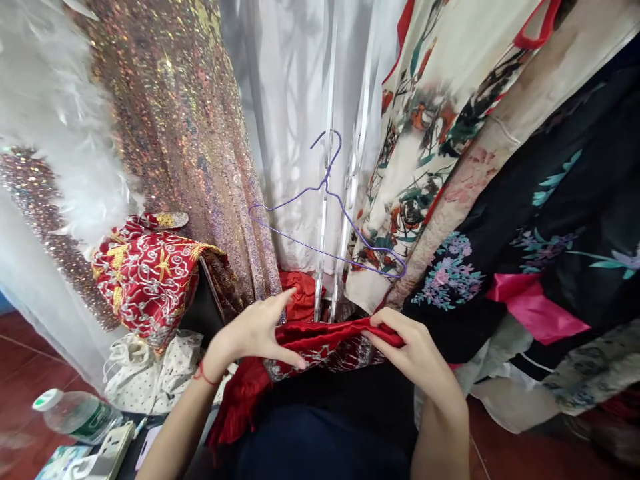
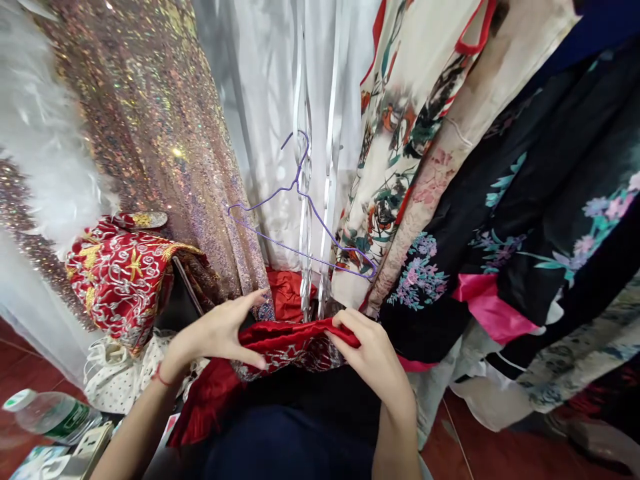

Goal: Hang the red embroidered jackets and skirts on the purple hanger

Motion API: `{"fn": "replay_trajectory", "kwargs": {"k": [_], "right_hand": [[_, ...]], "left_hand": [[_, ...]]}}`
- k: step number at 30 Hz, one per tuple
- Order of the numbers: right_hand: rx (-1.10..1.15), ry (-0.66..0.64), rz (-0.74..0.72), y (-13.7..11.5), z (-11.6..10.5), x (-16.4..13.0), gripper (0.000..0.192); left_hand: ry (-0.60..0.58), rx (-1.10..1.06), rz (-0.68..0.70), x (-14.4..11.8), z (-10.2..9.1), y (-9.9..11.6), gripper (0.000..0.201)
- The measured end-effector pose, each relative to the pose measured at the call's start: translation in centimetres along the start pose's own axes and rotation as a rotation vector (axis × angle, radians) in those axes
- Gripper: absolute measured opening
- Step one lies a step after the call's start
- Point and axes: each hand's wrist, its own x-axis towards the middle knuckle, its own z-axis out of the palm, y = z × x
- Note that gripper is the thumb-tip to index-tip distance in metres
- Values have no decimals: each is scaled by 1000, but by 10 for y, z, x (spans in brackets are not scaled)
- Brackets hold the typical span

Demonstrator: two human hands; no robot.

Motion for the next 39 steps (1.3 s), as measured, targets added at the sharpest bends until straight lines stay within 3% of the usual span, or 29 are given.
{"fn": "replay_trajectory", "kwargs": {"k": [3, 5, 7, 10, 13, 15, 17, 19, 23, 24, 26, 28, 30, 32, 34, 36, 39], "right_hand": [[-15, 116, -24, -5, 5, 5, 8], [17, 191, -25, -8, 11, 10, 8], [95, 266, 14, -14, 21, 16, 7], [455, 212, 119, -33, 43, 24, 17], [945, -129, 154, -52, 62, 34, 37], [1083, -238, 77, -52, 68, 44, 56], [1010, -163, -30, -42, 67, 57, 73], [847, -113, -92, -27, 65, 66, 85], [652, -247, -166, -22, 72, 67, 121], [595, -208, -162, -29, 76, 66, 130], [431, 9, -78, -48, 84, 67, 141], [279, 293, 74, -66, 87, 76, 131], [202, 501, 158, -75, 83, 90, 103], [186, 590, 128, -74, 73, 105, 70], [174, 608, 47, -69, 60, 117, 49], [155, 603, -11, -64, 51, 127, 41], [188, 589, -47, -61, 51, 143, 38]], "left_hand": [[-96, 211, -233, 23, 14, 19, 73], [-153, 242, -326, 37, 13, 11, 51], [-140, 143, -298, 49, 4, -7, 40], [75, -104, -239, 66, -15, -35, 27], [375, -376, -205, 82, -39, -43, 34], [519, -526, -152, 91, -55, -41, 52], [569, -643, -126, 99, -70, -40, 57], [594, -761, -166, 104, -80, -39, 43], [718, -996, -226, 110, -91, -26, 25], [733, -1037, -192, 111, -93, -18, 26], [742, -1067, -98, 112, -99, 5, 28], [760, -1019, -18, 111, -106, 30, 26], [790, -958, 27, 106, -114, 50, 25], [802, -916, 66, 95, -120, 58, 25], [780, -876, 122, 78, -116, 52, 31], [754, -816, 166, 57, -97, 32, 50], [749, -657, 92, 34, -36, -7, 91]]}}
